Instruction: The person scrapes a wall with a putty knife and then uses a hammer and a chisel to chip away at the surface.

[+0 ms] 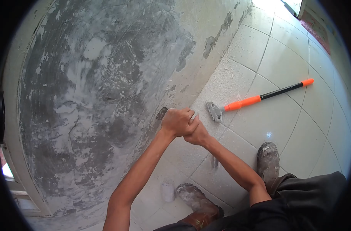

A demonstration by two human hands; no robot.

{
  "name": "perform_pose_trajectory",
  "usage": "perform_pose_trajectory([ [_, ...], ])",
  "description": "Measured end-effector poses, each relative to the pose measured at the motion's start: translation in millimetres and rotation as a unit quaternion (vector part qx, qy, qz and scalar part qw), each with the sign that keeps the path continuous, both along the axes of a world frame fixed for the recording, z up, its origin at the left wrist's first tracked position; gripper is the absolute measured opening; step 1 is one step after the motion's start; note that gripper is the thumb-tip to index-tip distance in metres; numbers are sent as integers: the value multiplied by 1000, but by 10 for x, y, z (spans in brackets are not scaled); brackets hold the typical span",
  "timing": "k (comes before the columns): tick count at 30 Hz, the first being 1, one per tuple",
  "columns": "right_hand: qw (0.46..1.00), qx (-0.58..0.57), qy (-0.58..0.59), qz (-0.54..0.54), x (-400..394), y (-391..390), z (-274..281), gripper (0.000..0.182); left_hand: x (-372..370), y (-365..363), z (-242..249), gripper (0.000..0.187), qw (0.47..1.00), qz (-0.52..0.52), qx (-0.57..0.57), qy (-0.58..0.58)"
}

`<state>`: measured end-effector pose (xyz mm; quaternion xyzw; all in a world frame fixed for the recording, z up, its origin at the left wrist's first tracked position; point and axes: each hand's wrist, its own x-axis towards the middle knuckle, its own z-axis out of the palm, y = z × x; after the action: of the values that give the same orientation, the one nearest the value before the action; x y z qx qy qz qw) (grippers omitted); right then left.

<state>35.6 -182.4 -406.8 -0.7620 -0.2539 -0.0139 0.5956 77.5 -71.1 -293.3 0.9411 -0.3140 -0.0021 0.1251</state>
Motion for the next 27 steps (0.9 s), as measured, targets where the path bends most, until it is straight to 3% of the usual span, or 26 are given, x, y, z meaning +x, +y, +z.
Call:
perform_pose_trajectory([
  [1,994,-60,-88,1,61,-44,-35,27,16,-37,-14,34,999,13,-22,-34],
  [8,992,-63,-108,-24,220,-201,148,19,-29,-49,-38,28,983,17,-78,-166],
  [14,990,-107,-87,-15,243,-230,372,14,-14,-29,73,30,982,-10,-93,-163],
  [16,999,-45,-4,27,114,-131,213,15,-74,13,67,31,992,1,-67,-111],
  [18,978,175,109,15,-144,119,222,19,-117,66,70,31,997,12,-41,-59],
  [20,969,172,178,29,-262,199,239,25,-180,162,92,32,1000,-17,0,-11],
  [22,998,48,26,-19,-231,227,92,20,-174,147,58,32,998,-24,-9,-53],
  [27,995,-67,-75,1,142,-157,162,14,-130,45,-113,32,987,9,-79,-139],
])
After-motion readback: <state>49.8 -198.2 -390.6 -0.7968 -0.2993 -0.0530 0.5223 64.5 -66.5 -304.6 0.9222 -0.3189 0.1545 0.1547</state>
